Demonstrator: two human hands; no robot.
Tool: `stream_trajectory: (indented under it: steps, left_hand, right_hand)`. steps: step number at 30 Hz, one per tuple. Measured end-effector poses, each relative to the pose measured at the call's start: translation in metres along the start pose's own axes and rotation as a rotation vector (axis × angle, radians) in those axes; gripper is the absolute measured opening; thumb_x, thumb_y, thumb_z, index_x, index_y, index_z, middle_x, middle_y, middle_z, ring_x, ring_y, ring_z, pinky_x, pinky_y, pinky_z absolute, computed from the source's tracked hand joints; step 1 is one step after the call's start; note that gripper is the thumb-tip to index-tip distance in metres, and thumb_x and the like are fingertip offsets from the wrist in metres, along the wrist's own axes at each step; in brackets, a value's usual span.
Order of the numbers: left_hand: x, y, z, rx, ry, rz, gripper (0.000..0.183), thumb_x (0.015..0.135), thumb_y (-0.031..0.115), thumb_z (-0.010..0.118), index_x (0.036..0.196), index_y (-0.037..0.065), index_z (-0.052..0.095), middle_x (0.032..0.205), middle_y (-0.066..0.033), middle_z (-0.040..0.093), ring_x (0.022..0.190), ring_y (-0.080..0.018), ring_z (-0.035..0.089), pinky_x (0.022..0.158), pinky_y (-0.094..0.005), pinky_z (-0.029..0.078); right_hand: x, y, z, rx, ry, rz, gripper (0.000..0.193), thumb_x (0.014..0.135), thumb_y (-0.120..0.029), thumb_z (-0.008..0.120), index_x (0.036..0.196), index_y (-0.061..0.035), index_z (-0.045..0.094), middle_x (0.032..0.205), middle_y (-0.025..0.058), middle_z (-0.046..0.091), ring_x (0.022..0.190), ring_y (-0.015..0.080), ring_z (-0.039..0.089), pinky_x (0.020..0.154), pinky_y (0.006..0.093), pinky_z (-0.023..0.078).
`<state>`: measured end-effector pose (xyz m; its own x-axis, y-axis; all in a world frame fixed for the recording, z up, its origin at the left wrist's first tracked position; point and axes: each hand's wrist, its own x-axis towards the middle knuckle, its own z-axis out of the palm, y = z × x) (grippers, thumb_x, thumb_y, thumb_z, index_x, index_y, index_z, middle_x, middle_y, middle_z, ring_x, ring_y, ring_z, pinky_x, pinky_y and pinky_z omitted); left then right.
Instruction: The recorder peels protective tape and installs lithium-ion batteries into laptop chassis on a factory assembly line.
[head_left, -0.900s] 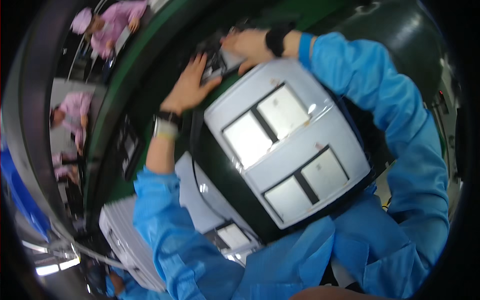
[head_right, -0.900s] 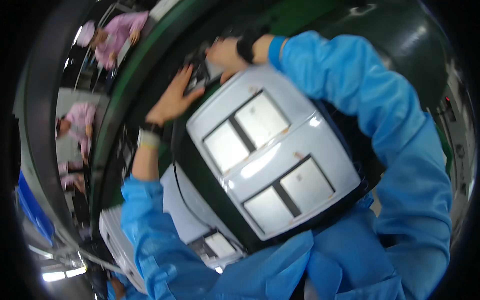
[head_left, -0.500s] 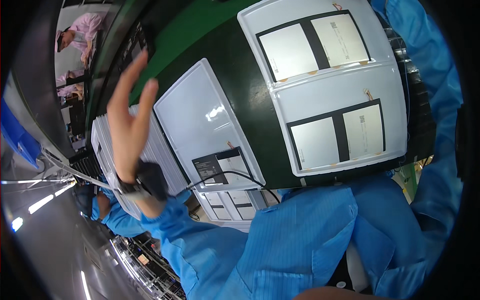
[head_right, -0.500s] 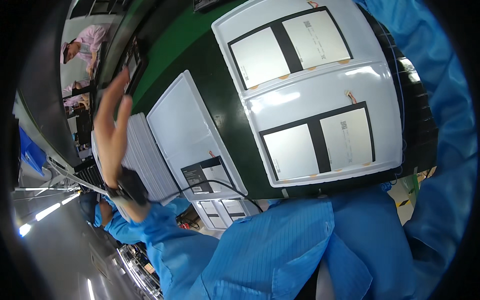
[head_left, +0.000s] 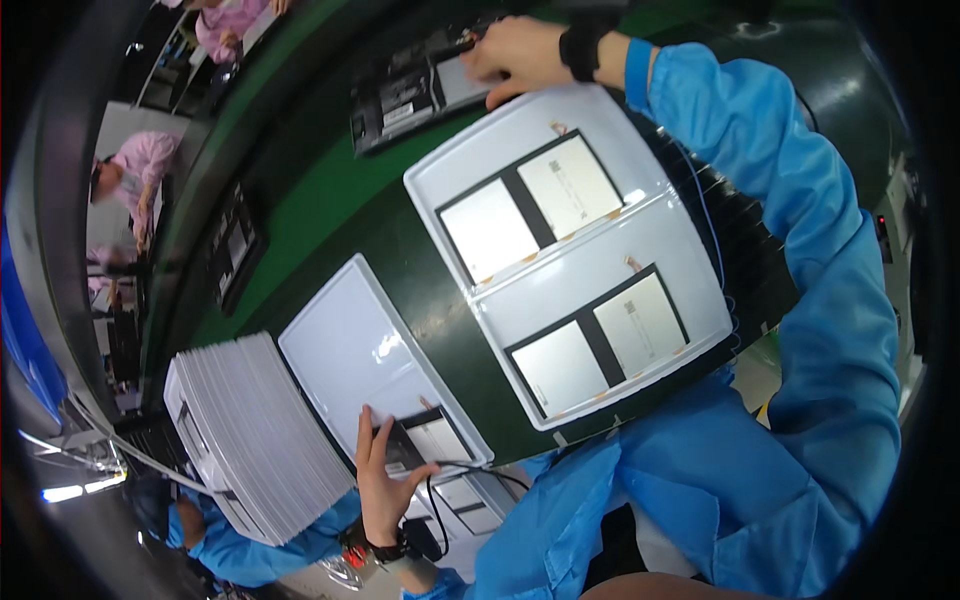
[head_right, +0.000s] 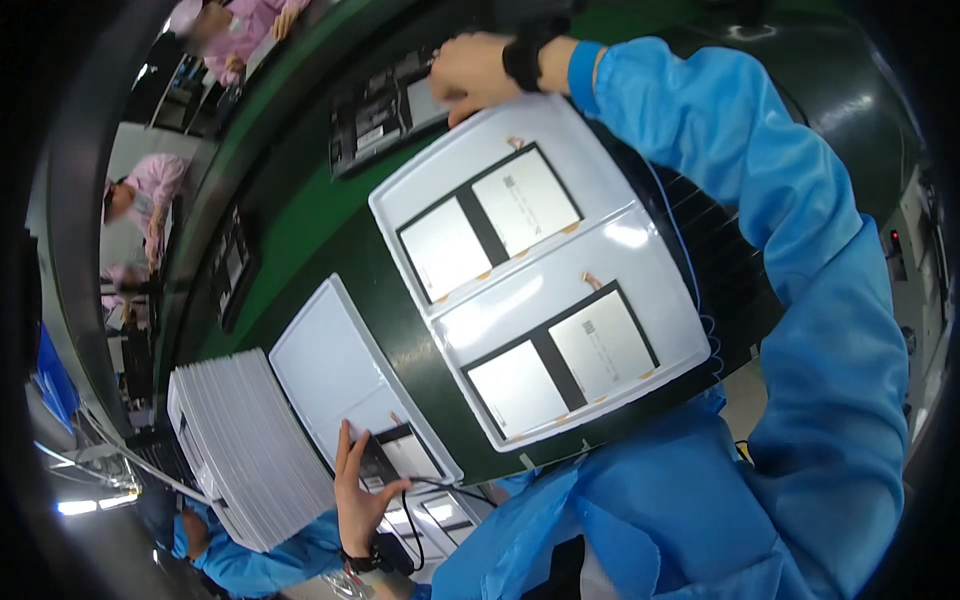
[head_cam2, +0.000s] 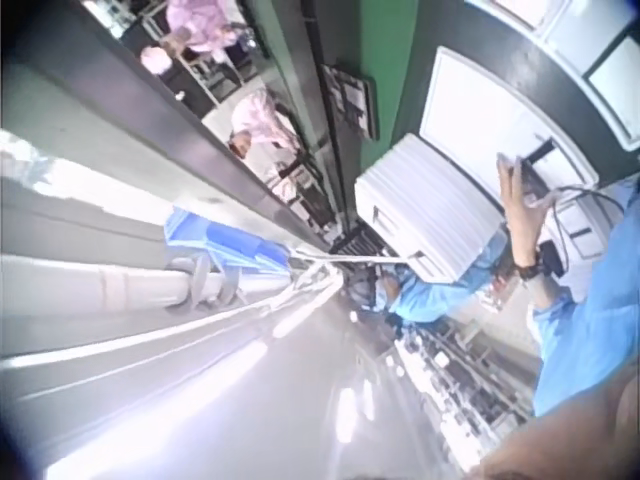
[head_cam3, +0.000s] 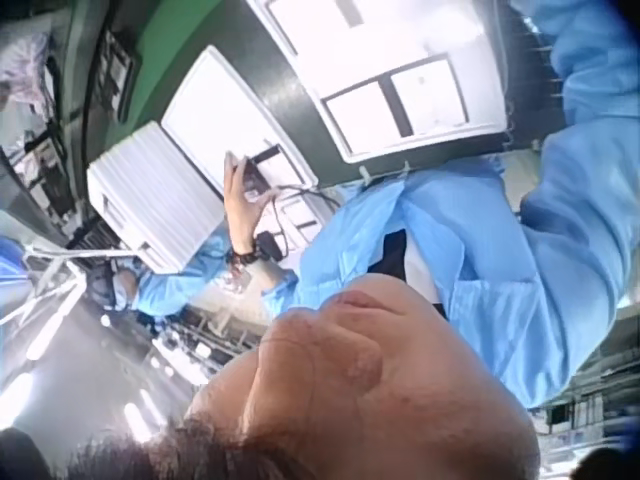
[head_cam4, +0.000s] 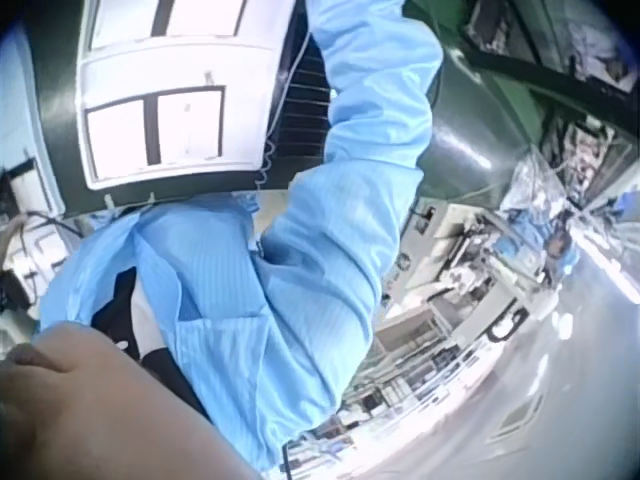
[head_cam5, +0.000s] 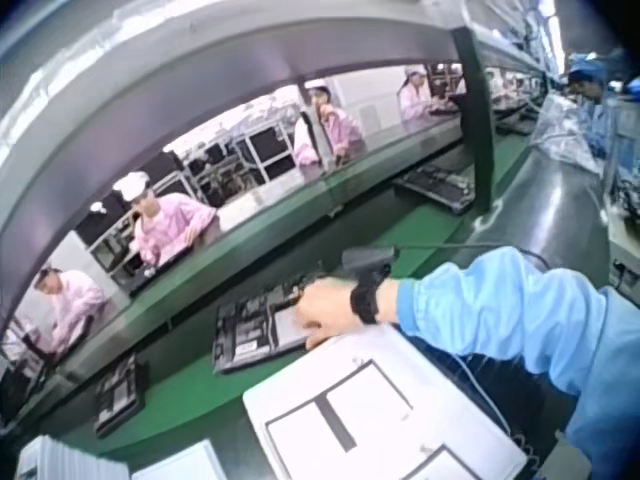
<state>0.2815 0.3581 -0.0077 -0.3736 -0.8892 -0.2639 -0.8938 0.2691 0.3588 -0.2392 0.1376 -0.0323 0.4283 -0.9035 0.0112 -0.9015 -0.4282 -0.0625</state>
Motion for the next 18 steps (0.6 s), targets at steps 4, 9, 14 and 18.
stream_trajectory:
  steps: [4,9,14,18]
  left_hand:
    - [0.004,-0.001,0.004,0.01,0.1,0.026,0.077,0.05,0.024,0.099,0.11,0.0,0.058,0.152,-0.0219,0.044,0.137,-0.0391,0.047,0.108,-0.046,0.045]
    - [0.005,-0.017,0.001,-0.257,0.205,-0.052,0.056,0.067,0.014,0.094,0.1,0.004,0.05,0.125,-0.0181,0.063,0.113,-0.0279,0.064,0.092,-0.036,0.051]
    - [0.026,-0.036,-0.031,-0.475,0.504,0.025,0.03,0.09,-0.002,0.072,0.111,0.003,0.051,0.11,-0.0068,0.062,0.101,-0.0117,0.061,0.089,-0.0251,0.047]
    - [0.111,0.04,-0.05,-0.678,0.539,0.235,0.036,0.098,0.0,0.061,0.132,-0.003,0.049,0.127,-0.0098,0.061,0.113,-0.0133,0.058,0.097,-0.025,0.044]
  right_hand:
    - [-0.002,-0.03,-0.002,-0.21,0.106,0.004,0.029,0.087,-0.032,0.075,0.082,-0.0031,0.072,0.075,0.0174,0.069,0.078,0.0359,0.071,0.072,0.0426,0.057]
    - [-0.008,-0.016,0.003,-0.095,0.266,-0.089,0.029,0.084,-0.03,0.078,0.077,-0.0032,0.07,0.068,0.0145,0.066,0.071,0.0348,0.069,0.066,0.0415,0.055]
    - [-0.012,-0.001,-0.007,0.424,0.432,0.042,0.035,0.086,-0.031,0.078,0.067,-0.0023,0.071,0.065,0.0115,0.069,0.058,0.0268,0.064,0.058,0.0346,0.051]
    - [-0.036,-0.026,-0.043,0.904,0.695,0.175,0.03,0.096,-0.026,0.071,0.084,0.0017,0.075,0.081,0.008,0.075,0.072,0.0127,0.068,0.07,0.0262,0.056]
